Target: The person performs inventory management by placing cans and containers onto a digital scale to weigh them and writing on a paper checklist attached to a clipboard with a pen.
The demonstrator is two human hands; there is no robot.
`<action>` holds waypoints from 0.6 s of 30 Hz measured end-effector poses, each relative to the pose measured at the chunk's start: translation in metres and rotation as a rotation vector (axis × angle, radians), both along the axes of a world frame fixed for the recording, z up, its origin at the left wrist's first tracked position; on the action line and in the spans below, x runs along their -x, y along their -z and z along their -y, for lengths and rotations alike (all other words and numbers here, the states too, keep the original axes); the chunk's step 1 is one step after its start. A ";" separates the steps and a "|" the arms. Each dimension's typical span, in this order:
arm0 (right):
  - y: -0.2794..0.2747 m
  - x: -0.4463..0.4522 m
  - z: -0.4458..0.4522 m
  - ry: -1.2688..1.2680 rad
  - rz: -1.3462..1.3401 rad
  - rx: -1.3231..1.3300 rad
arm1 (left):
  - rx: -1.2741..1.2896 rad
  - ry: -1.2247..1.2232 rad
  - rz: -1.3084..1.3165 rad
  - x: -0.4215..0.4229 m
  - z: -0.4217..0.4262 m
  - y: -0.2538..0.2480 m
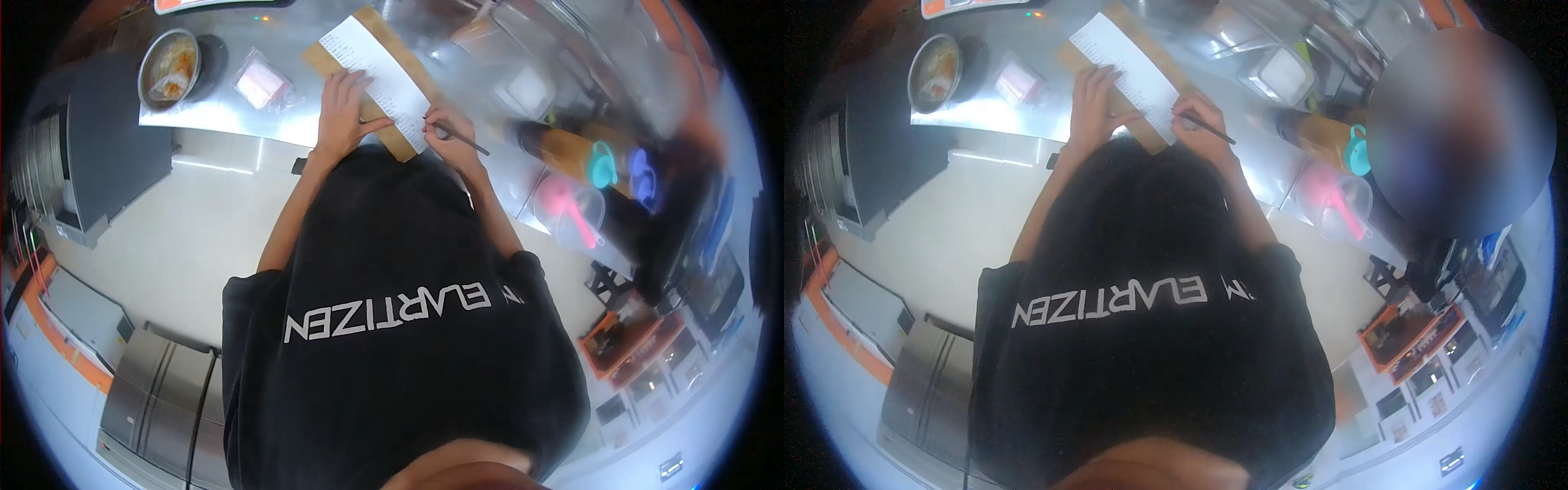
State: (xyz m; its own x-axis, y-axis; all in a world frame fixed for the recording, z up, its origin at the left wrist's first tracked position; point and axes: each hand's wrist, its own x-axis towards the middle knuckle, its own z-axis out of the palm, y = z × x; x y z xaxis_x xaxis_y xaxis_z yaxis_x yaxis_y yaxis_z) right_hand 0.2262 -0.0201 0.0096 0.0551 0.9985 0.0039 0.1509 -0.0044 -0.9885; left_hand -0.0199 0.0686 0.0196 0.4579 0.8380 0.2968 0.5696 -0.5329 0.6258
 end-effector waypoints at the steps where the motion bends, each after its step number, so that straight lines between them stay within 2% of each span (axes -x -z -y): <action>1: 0.002 0.000 -0.002 -0.010 0.034 -0.014 | 0.010 -0.010 -0.015 0.001 -0.001 -0.001; 6: 0.002 -0.002 -0.002 0.001 0.125 0.006 | 0.029 -0.054 -0.101 0.000 0.004 0.002; 9: -0.003 0.001 -0.003 0.012 0.065 0.049 | 0.016 -0.068 -0.098 0.000 0.005 0.006; 12: 0.003 0.000 -0.001 -0.053 0.191 -0.074 | 0.045 -0.057 -0.120 0.001 0.004 0.005; 15: 0.000 0.006 0.004 -0.055 0.192 -0.087 | 0.043 -0.054 -0.094 0.001 0.003 0.008; 18: -0.002 0.010 -0.003 -0.087 0.248 -0.245 | 0.049 -0.054 -0.093 0.002 0.001 0.008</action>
